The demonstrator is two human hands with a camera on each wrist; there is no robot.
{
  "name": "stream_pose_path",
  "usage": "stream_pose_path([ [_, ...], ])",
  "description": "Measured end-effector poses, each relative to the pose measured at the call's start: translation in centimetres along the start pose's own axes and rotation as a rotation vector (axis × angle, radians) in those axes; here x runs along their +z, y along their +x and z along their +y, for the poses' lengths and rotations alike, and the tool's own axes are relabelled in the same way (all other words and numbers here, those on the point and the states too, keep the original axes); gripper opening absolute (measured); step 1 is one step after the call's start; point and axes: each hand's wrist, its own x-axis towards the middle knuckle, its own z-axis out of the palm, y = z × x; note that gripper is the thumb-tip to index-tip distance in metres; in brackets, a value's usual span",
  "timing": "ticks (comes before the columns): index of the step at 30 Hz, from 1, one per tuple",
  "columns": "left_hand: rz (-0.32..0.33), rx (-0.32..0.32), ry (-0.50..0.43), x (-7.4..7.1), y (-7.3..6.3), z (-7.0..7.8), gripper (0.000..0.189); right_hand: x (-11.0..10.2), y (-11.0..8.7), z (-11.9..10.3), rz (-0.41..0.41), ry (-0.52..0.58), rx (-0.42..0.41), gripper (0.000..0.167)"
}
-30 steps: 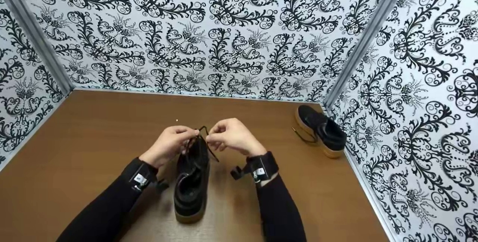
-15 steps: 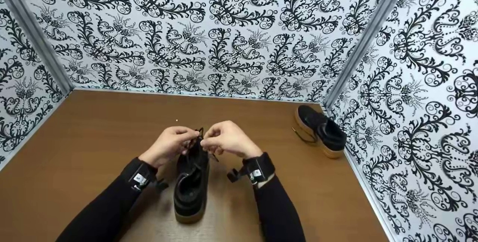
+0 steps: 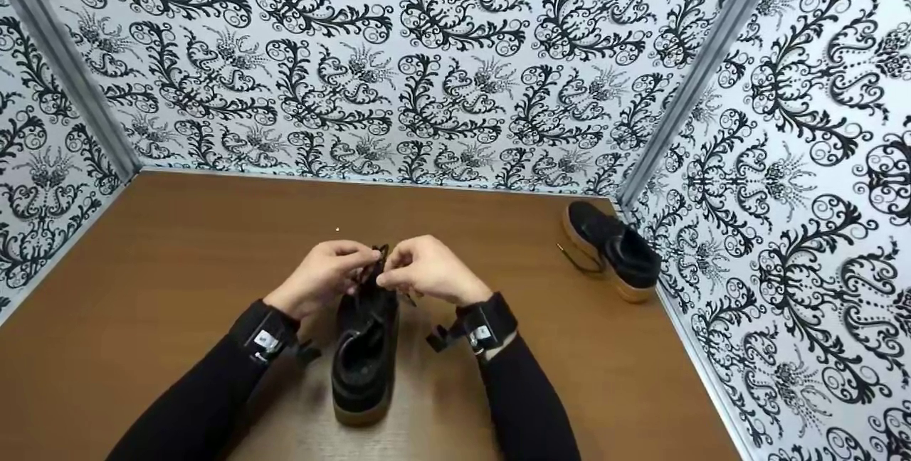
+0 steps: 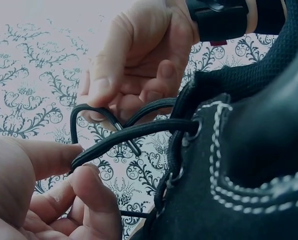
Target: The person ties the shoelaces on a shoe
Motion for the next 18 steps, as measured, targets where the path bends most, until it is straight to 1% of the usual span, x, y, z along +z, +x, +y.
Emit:
stream_pose_path([
  [3,0.0,-0.001,-0.006,-0.1,0.0,0.0,0.019,-0.1,0.0,0.1,-0.023,-0.021,0.001,0.017],
  [8,-0.007,-0.012,-0.025,-0.2,0.2,0.0,0.018,-0.5,-0.3,0.0,-0.059,-0.056,0.025,0.02],
  [12,-0.009,-0.018,-0.029,-0.4,0.2,0.0,0.017,-0.9,-0.4,-0.1,-0.041,-0.076,0.039,0.021],
  [18,-0.011,-0.016,-0.037,-0.5,0.0,0.2,0.017,-1.4,-0.4,0.0,0.003,-0.092,0.042,0.018],
])
